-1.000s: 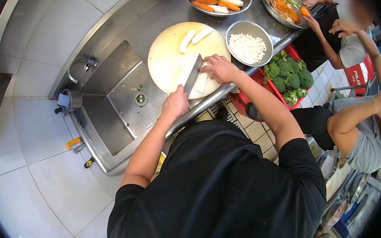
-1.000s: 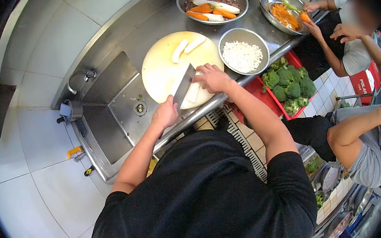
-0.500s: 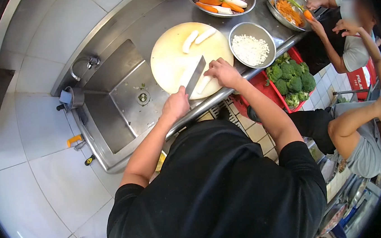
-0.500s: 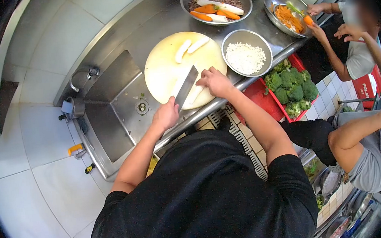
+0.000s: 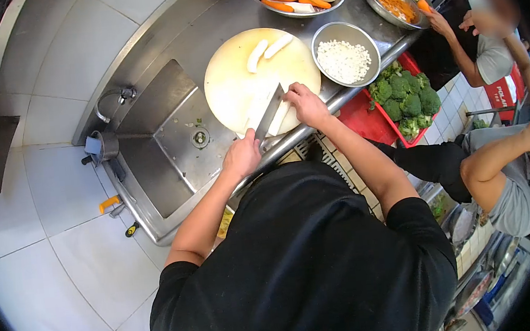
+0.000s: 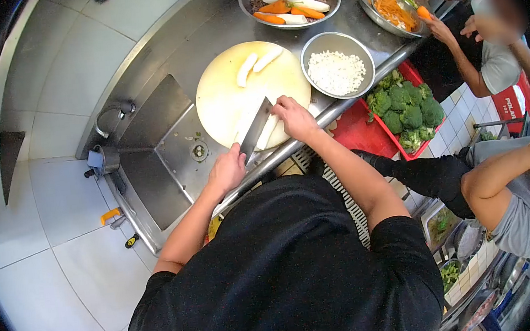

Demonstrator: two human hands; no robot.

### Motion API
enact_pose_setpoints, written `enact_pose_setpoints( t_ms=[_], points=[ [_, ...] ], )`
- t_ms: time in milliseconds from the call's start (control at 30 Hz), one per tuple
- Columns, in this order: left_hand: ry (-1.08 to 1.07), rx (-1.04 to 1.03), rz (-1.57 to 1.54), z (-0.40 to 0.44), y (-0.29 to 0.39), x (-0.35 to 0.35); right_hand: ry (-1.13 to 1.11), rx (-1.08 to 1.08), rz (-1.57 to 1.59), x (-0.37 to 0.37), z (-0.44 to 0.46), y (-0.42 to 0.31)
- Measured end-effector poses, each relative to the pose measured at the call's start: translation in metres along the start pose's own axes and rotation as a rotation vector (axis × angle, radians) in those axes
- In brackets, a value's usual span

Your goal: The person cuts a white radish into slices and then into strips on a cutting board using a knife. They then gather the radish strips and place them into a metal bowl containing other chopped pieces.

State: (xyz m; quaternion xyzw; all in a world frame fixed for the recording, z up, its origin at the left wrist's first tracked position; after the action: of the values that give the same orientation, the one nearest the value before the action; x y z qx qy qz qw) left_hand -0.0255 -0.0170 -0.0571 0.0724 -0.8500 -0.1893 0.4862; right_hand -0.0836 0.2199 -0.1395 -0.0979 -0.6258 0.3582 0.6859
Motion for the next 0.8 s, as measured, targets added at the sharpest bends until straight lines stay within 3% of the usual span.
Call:
enact_pose_setpoints(
  t_ms=[67, 233, 800],
  points=[
    [0.007, 0.006, -0.005, -0.003, 0.004, -0.001, 0.034, -0.023, -0.021, 0.001, -0.002, -0.003],
    [-0.008, 0.026, -0.013, -0.002, 0.007, -0.010, 0.168, 0.176, 0.027, 0.004, -0.011, -0.022],
    [0.028, -0.003, 0.017, 0.016, 0.034, 0.006, 0.253, 0.163, 0.057, -0.006, -0.013, -0.015]
  ],
)
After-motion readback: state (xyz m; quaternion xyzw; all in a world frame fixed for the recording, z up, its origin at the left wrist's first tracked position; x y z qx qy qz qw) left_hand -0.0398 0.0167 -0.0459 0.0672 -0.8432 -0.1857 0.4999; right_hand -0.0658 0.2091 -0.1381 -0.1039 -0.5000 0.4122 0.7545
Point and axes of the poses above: each hand's wrist, its own z-axis towards the middle knuckle, its own x-axis out of the back of the hand, y = z × x, the point moved 3 cm from there along z, towards the middle knuckle
